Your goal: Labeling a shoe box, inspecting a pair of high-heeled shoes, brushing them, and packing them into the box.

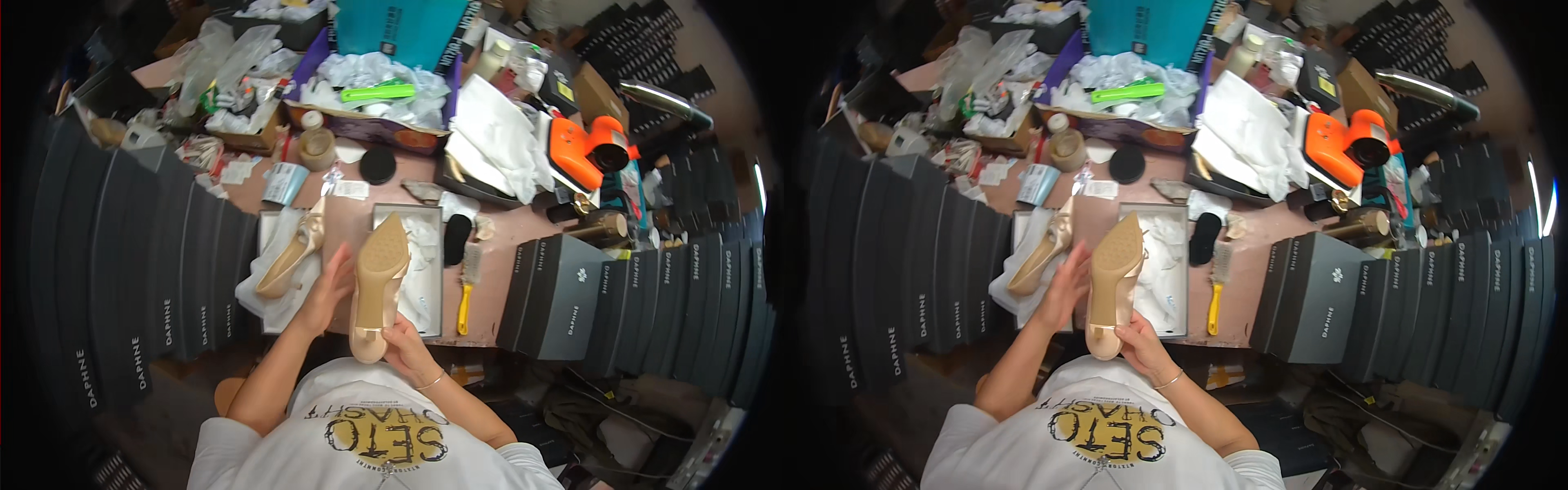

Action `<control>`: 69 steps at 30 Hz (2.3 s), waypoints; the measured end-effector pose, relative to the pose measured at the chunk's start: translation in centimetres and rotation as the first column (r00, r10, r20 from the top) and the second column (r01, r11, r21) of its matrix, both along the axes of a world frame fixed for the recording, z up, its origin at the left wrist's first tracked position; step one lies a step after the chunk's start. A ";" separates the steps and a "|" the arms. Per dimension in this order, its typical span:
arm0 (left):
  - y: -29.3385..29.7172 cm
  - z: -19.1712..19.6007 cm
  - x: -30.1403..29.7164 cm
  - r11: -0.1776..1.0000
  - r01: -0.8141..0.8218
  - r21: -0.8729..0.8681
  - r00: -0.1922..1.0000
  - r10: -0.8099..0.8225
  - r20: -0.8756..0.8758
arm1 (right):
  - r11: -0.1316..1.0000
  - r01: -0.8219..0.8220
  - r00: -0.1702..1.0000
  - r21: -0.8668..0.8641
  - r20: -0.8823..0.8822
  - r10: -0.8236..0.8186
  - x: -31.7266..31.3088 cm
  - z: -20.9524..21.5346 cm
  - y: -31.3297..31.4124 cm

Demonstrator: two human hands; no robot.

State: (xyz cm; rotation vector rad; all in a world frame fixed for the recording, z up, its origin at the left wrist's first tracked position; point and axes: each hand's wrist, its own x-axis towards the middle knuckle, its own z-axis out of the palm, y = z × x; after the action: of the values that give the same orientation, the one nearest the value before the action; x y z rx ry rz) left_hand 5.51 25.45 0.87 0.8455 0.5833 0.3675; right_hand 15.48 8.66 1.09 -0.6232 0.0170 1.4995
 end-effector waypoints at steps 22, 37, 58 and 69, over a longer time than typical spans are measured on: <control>-6.0 4.7 4.7 0.709 0.506 0.492 0.837 -0.266 -0.479 | 0.860 0.410 -0.416 -0.305 0.776 0.473 31.7 -11.0 1.4; -2.7 3.6 5.0 0.498 0.678 0.540 0.733 -0.512 -0.447 | 0.937 0.331 0.839 -0.114 0.490 -0.237 18.6 0.2 -0.9; -3.0 2.5 1.4 0.500 0.679 0.537 0.714 -0.619 -0.326 | 0.975 -0.214 -0.285 -0.051 0.958 -0.013 5.0 8.4 -1.9; -3.5 6.5 2.7 0.429 0.639 0.638 0.750 -0.531 -0.394 | 0.903 -0.371 0.593 -0.215 0.694 0.409 7.4 9.0 -1.0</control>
State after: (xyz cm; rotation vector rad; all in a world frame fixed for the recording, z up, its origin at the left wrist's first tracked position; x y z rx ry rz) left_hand 8.24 21.97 7.38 1.8412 0.1858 -0.1474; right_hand 22.87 7.66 10.07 -1.3041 -0.7611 1.5682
